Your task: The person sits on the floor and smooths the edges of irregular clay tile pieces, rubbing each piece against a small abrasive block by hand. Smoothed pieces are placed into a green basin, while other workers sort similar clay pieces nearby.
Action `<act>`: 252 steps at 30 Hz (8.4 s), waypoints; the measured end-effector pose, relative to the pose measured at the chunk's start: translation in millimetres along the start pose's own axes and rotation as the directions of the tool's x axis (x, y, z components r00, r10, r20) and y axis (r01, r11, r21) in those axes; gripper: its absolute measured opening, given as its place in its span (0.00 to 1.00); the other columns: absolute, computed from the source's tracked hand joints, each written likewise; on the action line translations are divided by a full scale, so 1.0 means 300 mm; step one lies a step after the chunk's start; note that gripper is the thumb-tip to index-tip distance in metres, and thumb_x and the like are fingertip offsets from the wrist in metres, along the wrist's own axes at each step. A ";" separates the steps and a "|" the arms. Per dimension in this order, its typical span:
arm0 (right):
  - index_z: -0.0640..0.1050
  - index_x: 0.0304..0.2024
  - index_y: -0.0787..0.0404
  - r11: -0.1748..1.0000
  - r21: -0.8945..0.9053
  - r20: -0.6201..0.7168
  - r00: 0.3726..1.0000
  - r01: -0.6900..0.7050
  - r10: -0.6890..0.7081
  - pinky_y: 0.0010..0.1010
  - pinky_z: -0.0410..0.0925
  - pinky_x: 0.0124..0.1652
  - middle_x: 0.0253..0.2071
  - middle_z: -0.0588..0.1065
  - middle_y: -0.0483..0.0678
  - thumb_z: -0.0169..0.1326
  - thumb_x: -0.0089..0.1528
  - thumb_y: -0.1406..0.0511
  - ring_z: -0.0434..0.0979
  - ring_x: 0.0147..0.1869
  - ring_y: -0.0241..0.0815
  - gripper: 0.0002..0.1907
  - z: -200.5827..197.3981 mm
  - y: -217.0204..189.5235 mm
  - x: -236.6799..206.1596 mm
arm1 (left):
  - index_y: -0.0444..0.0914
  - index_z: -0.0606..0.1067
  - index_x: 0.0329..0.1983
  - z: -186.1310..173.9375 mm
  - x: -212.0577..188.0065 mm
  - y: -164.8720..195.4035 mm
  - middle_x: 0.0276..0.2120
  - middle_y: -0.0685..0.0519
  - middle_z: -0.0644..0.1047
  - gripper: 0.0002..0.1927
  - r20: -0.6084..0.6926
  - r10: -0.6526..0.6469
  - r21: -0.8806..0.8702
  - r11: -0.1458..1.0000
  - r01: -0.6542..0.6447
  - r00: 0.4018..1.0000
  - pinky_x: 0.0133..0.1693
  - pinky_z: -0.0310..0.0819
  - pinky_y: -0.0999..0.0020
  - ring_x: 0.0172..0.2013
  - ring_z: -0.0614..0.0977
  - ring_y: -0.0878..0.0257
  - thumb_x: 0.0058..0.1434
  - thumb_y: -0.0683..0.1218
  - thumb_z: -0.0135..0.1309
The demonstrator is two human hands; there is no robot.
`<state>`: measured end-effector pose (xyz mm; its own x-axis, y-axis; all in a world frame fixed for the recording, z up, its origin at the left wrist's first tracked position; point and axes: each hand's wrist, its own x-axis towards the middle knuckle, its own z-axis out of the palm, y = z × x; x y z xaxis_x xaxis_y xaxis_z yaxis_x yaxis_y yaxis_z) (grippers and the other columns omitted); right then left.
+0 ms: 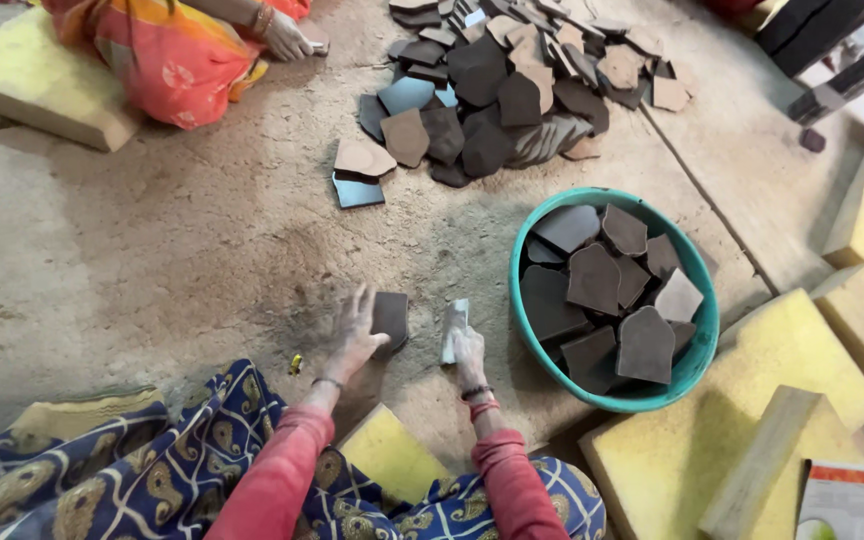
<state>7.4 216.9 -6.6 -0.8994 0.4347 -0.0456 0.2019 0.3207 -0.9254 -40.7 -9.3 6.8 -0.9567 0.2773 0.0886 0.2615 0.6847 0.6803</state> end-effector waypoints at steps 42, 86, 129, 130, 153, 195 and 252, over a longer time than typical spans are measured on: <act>0.77 0.52 0.68 0.325 -0.737 0.439 0.785 0.593 -0.437 0.47 0.65 0.51 0.57 0.72 0.57 0.51 0.53 0.67 0.69 0.57 0.59 0.24 0.245 0.047 -0.161 | 0.33 0.69 0.51 0.149 -0.184 -0.061 0.36 0.42 0.82 0.24 -0.006 -0.594 -0.582 0.657 0.480 0.805 0.39 0.76 0.57 0.36 0.84 0.51 0.59 0.50 0.64; 0.76 0.53 0.62 0.441 -0.660 0.516 0.794 0.608 -0.323 0.46 0.64 0.50 0.60 0.71 0.54 0.50 0.58 0.68 0.67 0.57 0.57 0.20 0.219 0.006 -0.023 | 0.39 0.67 0.61 0.115 -0.175 -0.062 0.43 0.46 0.75 0.19 0.379 -0.539 -0.915 -0.095 0.393 0.752 0.31 0.84 0.54 0.33 0.84 0.48 0.72 0.51 0.43; 0.79 0.48 0.54 0.932 -0.358 0.024 0.998 -0.048 0.061 0.46 0.71 0.46 0.43 0.80 0.57 0.47 0.63 0.56 0.81 0.48 0.59 0.17 -0.166 -0.071 0.010 | 0.33 0.75 0.49 0.036 -0.120 0.053 0.38 0.47 0.81 0.18 -0.253 -0.494 -0.705 0.683 0.191 0.832 0.43 0.73 0.64 0.39 0.80 0.57 0.56 0.40 0.64; 0.80 0.47 0.54 0.912 -0.404 0.036 0.995 -0.070 0.093 0.47 0.71 0.46 0.44 0.80 0.57 0.47 0.63 0.56 0.79 0.50 0.60 0.16 -0.166 -0.070 0.021 | 0.33 0.76 0.48 0.022 -0.108 0.050 0.37 0.45 0.81 0.15 -0.260 -0.440 -0.691 0.707 0.153 0.859 0.43 0.74 0.63 0.37 0.80 0.56 0.59 0.40 0.63; 0.78 0.58 0.46 0.897 -0.401 0.403 0.915 0.187 -0.011 0.46 0.70 0.51 0.49 0.79 0.56 0.47 0.59 0.65 0.78 0.54 0.59 0.25 -0.099 -0.105 0.036 | 0.40 0.77 0.57 0.165 -0.115 0.116 0.56 0.39 0.75 0.29 -0.104 0.035 -0.095 0.994 -0.045 0.994 0.53 0.75 0.55 0.52 0.78 0.43 0.49 0.38 0.47; 0.82 0.35 0.65 0.971 0.135 0.555 0.827 -0.200 0.093 0.22 0.59 0.25 0.24 0.74 0.38 0.60 0.62 0.55 0.66 0.25 0.27 0.17 -0.055 -0.081 0.063 | 0.36 0.81 0.47 0.225 -0.071 0.060 0.46 0.44 0.83 0.19 -0.107 -0.146 -0.448 0.890 0.084 0.983 0.49 0.79 0.65 0.47 0.86 0.53 0.52 0.35 0.52; 0.80 0.31 0.64 0.993 -0.001 0.207 0.971 -0.121 0.118 0.30 0.68 0.33 0.28 0.77 0.45 0.67 0.55 0.65 0.73 0.32 0.30 0.10 0.079 -0.072 -0.012 | 0.34 0.81 0.39 0.189 -0.051 0.067 0.35 0.38 0.82 0.11 -0.063 -0.010 -0.392 0.920 -0.015 0.998 0.35 0.78 0.53 0.38 0.85 0.43 0.56 0.38 0.51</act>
<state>-2.9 188.3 4.6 -0.9298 0.2857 -0.2319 0.3095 0.2665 -0.9128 -13.6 38.3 -22.1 -0.9655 0.2274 0.1272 0.2049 0.3609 0.9098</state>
